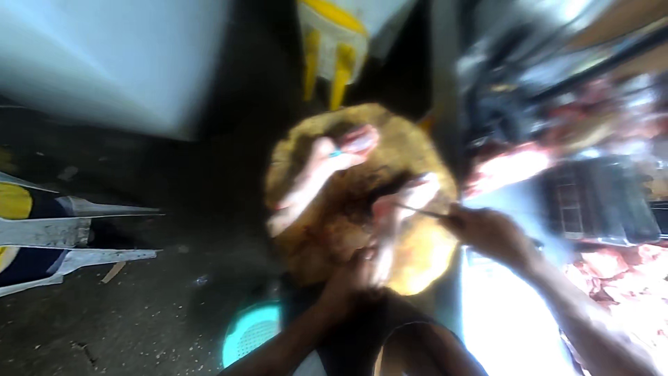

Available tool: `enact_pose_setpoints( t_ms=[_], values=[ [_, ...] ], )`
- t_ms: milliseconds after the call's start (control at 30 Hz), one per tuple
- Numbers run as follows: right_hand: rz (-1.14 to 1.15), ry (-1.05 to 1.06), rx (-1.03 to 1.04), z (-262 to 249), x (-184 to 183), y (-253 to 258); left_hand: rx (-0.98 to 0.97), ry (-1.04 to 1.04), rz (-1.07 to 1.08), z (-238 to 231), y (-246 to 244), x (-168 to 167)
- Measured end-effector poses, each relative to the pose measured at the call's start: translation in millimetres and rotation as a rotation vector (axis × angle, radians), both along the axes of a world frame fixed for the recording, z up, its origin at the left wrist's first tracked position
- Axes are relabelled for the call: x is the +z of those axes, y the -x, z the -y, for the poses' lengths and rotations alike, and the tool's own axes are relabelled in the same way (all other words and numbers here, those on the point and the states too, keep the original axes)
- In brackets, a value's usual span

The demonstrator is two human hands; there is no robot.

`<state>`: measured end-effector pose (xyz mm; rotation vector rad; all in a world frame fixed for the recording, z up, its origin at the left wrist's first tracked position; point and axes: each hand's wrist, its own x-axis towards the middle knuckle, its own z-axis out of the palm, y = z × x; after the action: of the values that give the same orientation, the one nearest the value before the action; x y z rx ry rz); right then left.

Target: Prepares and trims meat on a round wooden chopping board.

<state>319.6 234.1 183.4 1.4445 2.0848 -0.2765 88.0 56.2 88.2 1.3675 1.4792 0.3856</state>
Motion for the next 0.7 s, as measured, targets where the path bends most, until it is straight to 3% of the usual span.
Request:
enact_pose_setpoints(
  t_ms=[200,367,567,700],
  values=[
    [-0.14,0.052,-0.021,59,-2,-12,0.015,0.006,-0.015,1,0,0],
    [-0.109,-0.008,-0.191,47,-26,-40,0.018,-0.001,-0.067,4,-3,0],
    [-0.261,0.065,-0.091,87,-4,-30,0.026,0.057,-0.066,3,-3,-1],
    [-0.217,0.077,-0.143,74,-18,-32,0.021,0.046,-0.106,4,-5,0]
  ],
)
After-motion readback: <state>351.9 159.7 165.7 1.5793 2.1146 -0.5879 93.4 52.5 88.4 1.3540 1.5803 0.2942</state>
